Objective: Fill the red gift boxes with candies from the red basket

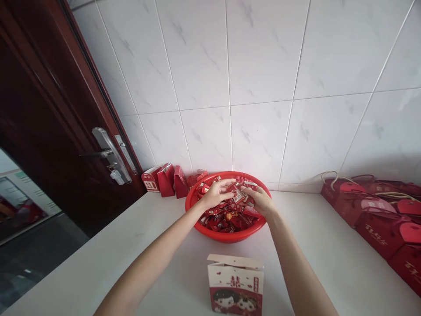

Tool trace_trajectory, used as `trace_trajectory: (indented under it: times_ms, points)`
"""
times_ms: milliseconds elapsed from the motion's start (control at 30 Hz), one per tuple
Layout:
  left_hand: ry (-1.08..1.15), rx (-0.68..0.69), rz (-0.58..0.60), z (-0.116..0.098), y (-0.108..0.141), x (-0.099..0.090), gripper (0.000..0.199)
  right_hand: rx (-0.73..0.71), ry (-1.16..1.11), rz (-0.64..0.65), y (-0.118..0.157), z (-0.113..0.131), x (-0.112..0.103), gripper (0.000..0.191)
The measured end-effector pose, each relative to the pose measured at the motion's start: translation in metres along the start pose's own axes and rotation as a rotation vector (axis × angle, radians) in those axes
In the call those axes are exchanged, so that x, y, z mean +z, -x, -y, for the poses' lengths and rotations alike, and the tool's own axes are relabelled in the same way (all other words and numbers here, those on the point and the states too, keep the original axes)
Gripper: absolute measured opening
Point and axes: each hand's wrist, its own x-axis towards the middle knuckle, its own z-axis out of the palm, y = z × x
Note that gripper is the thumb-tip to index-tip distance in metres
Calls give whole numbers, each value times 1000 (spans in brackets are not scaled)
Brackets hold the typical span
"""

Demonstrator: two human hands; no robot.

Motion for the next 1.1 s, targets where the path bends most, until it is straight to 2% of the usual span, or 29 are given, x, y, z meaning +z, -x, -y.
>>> trace_trajectory:
  times_ms: [100, 167, 267, 333, 367, 467, 567, 667, 767, 933, 1000, 1100]
  points:
    - [-48, -33, 15, 6, -1, 2, 63, -2, 85, 78, 4, 2, 1, 37]
    - [-95, -35, -12, 7, -1, 2, 64, -49, 96, 64, 3, 1, 0, 35]
    - [-187, -11, -118, 7, -3, 0, 45, -101, -8, -80, -2, -2, -2, 29]
    - [-307, -68, -127, 6, -4, -2, 28, -105, -106, -175, -5, -2, -4, 26]
    - [-406, -128, -73, 6, -4, -2, 24, -103, -154, -211, -6, -1, -5, 25]
    - [-736, -317, 216, 3, -4, -2, 16, -90, -270, -279, -6, 4, -5, 22]
    - [-867, -401, 389, -2, -7, -1, 15, -76, -331, -305, -4, 8, -4, 21]
    - [-880, -444, 500, -6, -15, 0, 28, -69, -340, -302, -4, 8, -5, 20]
    - [-868, -443, 521, -7, -21, 1, 37, -82, -329, -270, -7, 5, -7, 20]
    - [-820, -448, 559, -4, -20, 2, 12, -73, -325, -258, -9, 2, -10, 18]
    - [-729, -404, 534, -1, -18, -2, 7, -68, -327, -262, -10, 2, -10, 19]
    - [-477, -339, 394, 4, -15, -11, 16, -84, -294, -242, -12, 1, -11, 19]
